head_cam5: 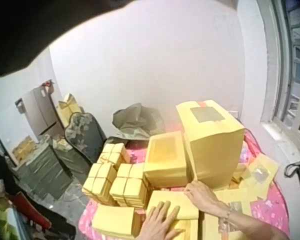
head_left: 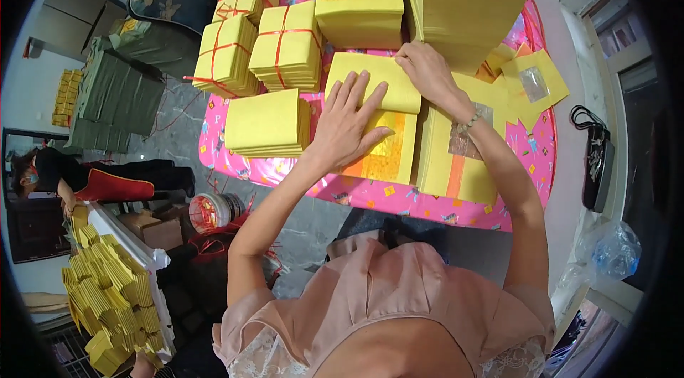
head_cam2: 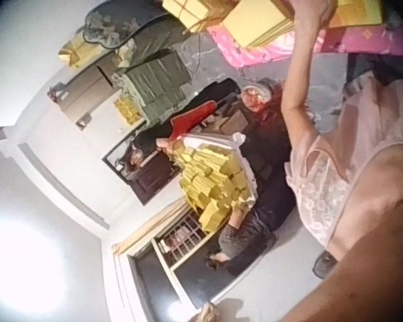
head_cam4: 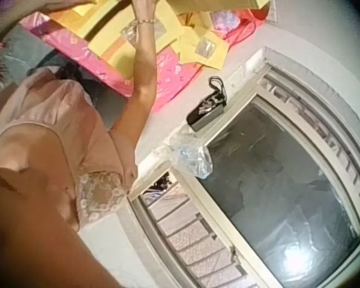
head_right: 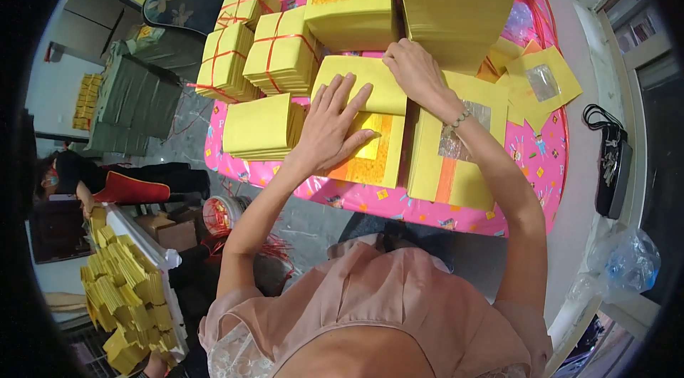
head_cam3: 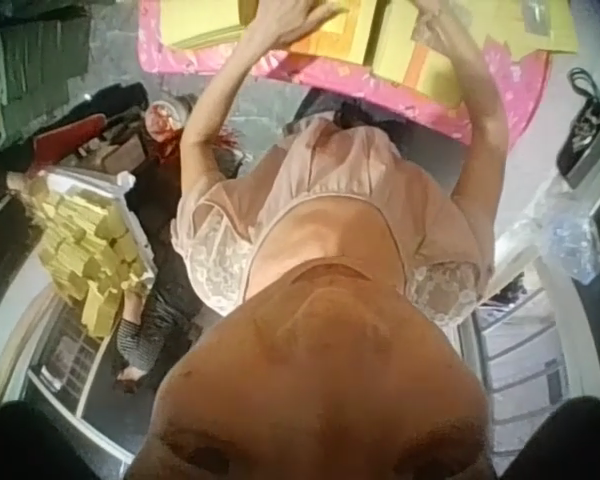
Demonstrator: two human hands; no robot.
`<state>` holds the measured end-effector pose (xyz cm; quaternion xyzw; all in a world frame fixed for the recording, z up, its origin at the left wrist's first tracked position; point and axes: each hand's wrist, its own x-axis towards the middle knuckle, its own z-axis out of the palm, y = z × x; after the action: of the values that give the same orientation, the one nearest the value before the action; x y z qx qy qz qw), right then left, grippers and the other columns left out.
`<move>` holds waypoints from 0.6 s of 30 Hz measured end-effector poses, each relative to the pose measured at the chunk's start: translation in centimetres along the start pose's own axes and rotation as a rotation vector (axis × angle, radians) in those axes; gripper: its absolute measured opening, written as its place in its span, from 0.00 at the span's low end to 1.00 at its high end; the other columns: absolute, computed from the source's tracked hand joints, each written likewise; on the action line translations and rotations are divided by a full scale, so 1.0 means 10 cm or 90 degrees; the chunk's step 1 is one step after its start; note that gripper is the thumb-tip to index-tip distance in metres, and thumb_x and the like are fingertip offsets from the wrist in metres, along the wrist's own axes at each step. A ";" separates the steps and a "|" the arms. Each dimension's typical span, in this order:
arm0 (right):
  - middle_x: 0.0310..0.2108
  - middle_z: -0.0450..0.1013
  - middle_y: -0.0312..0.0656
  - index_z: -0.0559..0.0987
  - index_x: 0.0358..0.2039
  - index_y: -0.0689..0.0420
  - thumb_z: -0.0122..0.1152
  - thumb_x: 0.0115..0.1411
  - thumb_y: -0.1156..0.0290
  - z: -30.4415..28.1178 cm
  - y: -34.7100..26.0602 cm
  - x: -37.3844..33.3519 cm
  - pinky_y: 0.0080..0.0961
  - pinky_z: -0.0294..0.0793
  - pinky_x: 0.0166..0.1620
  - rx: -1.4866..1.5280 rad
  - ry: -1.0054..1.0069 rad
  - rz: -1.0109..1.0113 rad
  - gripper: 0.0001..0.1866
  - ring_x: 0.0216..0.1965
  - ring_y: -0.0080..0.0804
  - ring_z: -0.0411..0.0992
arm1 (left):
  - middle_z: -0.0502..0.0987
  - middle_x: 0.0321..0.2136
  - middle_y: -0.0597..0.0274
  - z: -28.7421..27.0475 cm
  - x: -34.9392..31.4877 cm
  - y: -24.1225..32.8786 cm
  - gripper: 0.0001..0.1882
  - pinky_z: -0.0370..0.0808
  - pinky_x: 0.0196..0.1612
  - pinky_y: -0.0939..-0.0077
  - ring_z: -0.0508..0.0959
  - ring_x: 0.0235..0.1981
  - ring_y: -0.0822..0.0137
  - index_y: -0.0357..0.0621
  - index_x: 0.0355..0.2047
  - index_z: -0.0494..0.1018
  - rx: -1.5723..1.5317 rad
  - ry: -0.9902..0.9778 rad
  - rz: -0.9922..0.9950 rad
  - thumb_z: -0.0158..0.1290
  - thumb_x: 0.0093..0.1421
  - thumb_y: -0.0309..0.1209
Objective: Counting and sorting sheets of yellow joss paper with gold and silver leaf.
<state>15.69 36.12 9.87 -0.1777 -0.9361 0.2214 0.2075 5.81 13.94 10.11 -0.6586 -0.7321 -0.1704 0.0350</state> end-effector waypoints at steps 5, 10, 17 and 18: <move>0.37 0.75 0.50 0.77 0.38 0.61 0.55 0.67 0.65 -0.01 0.03 0.09 0.43 0.73 0.45 0.011 -0.056 0.030 0.11 0.41 0.51 0.74 | 0.56 0.68 0.41 0.06 0.04 -0.04 0.39 0.50 0.70 0.46 0.54 0.69 0.41 0.53 0.71 0.55 -0.020 -0.025 -0.012 0.48 0.65 0.56; 0.44 0.76 0.51 0.78 0.43 0.62 0.53 0.69 0.61 0.07 0.03 0.12 0.44 0.73 0.49 0.074 -0.075 0.022 0.16 0.46 0.54 0.74 | 0.56 0.68 0.42 0.07 0.07 -0.06 0.38 0.51 0.70 0.46 0.55 0.69 0.41 0.54 0.71 0.55 -0.026 -0.038 -0.013 0.48 0.66 0.56; 0.46 0.76 0.51 0.77 0.49 0.61 0.51 0.69 0.61 0.09 -0.04 0.10 0.46 0.72 0.52 0.026 -0.161 0.036 0.17 0.48 0.54 0.73 | 0.55 0.68 0.41 0.07 0.05 -0.07 0.37 0.50 0.71 0.46 0.53 0.70 0.41 0.54 0.71 0.56 -0.038 -0.048 -0.018 0.47 0.66 0.56; 0.46 0.75 0.51 0.76 0.50 0.61 0.52 0.69 0.62 0.10 -0.04 0.10 0.46 0.72 0.51 0.013 -0.158 0.031 0.17 0.48 0.53 0.73 | 0.55 0.69 0.41 0.07 0.06 -0.07 0.37 0.50 0.71 0.46 0.53 0.70 0.41 0.54 0.71 0.56 -0.045 -0.053 -0.020 0.46 0.66 0.56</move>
<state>14.32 35.88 9.53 -0.1697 -0.9477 0.2561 0.0867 5.19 14.64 9.44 -0.6542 -0.7369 -0.1689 -0.0217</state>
